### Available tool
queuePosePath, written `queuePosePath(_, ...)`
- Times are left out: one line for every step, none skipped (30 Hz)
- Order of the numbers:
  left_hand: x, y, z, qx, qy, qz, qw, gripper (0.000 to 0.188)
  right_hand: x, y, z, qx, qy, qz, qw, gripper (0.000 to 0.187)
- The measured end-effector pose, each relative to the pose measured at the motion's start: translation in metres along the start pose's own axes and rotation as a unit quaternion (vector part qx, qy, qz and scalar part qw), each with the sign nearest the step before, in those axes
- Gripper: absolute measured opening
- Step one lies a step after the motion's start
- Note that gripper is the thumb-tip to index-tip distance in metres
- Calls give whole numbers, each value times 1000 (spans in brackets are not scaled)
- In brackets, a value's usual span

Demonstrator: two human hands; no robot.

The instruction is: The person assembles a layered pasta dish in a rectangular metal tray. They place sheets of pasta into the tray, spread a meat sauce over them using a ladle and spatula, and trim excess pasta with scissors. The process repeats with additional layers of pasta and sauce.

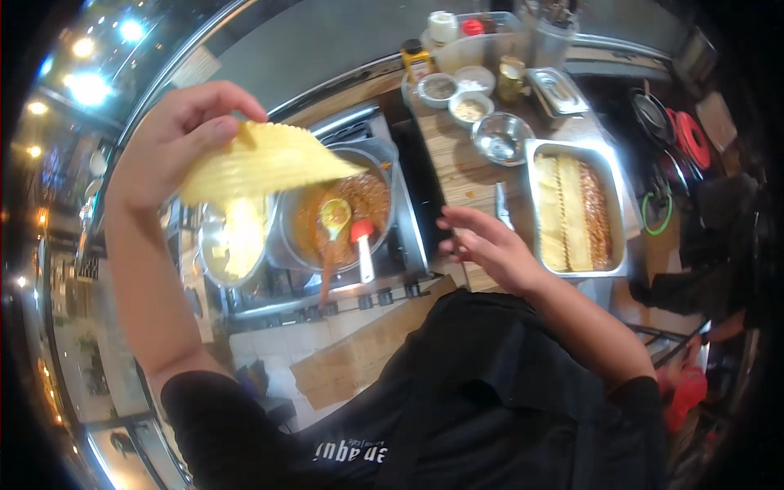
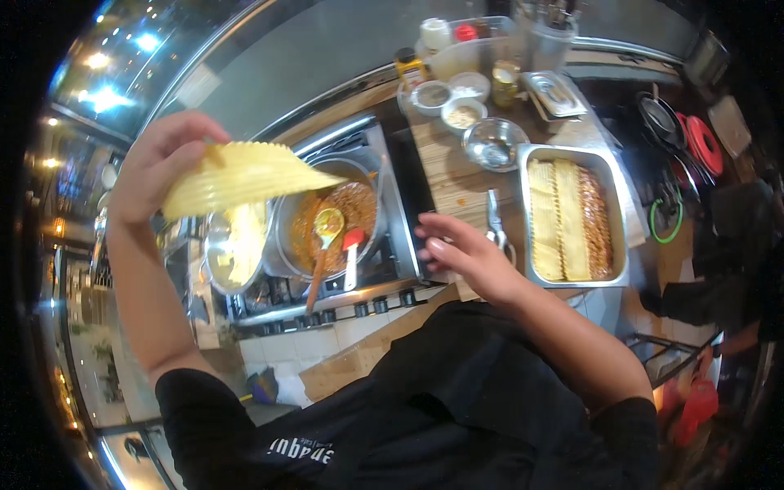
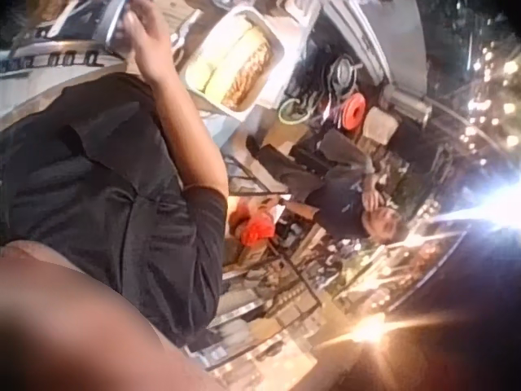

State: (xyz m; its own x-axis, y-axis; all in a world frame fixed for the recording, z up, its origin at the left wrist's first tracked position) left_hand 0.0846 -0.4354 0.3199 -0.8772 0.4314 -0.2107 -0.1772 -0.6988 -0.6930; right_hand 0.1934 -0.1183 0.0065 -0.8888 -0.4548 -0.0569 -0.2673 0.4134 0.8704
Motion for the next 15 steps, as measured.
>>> queuePosePath(0, -13, -9, -13, -3, -31, 999, 38, 8, 0, 3, 60, -20, 0, 998, 76)
queuePosePath(1, -22, -20, -36, -2, -50, 998, 40, 13, 5, 7, 133, -20, -9, 991, 78)
queuePosePath(-4, -32, -29, -57, -7, -60, 997, 41, 18, 9, 10, 211, -12, -20, 977, 80)
queuePosePath(-6, -39, -38, -80, -11, -70, 994, 43, 22, 17, 10, 264, 36, -1, 964, 79)
queuePosePath(-5, -44, -49, -77, -5, -61, 995, 43, 16, 30, 11, 280, 53, 4, 959, 72)
queuePosePath(-6, -49, -60, -73, 0, -49, 996, 42, 6, 30, 23, 219, 47, -19, 974, 72)
queuePosePath(-7, -51, -72, -73, 3, -36, 997, 42, -5, 33, 36, 223, 53, -35, 973, 79)
queuePosePath(-6, -52, -87, -104, 11, -32, 994, 39, -20, 39, 44, 285, 72, -55, 954, 86)
queuePosePath(-3, -54, -104, -113, 25, -17, 993, 38, -39, 45, 50, 359, 102, -78, 924, 94)
queuePosePath(3, -56, -123, -124, 43, -4, 991, 36, -63, 51, 52, 414, 125, -99, 896, 102)
queuePosePath(8, -60, -140, -134, 62, 9, 989, 34, -82, 54, 51, 397, 77, -111, 908, 106)
queuePosePath(13, -67, -154, -77, 62, 7, 995, 32, -94, 43, 58, 392, 113, -100, 907, 108)
queuePosePath(17, -68, -168, -86, 67, 20, 994, 33, -102, 46, 67, 420, 121, -104, 893, 93)
queuePosePath(20, -66, -182, -93, 73, 31, 992, 33, -110, 48, 79, 337, 60, -141, 929, 80)
queuePosePath(21, -68, -195, -99, 74, 45, 991, 34, -116, 55, 90, 250, 5, -180, 951, 67)
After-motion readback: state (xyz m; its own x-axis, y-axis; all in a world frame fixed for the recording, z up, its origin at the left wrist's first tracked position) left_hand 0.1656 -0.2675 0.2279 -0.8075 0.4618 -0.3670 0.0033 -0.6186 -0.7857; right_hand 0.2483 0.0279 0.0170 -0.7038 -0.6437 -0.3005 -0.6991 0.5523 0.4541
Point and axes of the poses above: each hand's wrist, its own x-axis towards the middle knuckle, its own z-axis out of the back of the hand, y = z × x, the point moved 6 cm from there along x, towards the middle knuckle, and after that the axes turned 7 degrees about z, right-handed, at the moved point
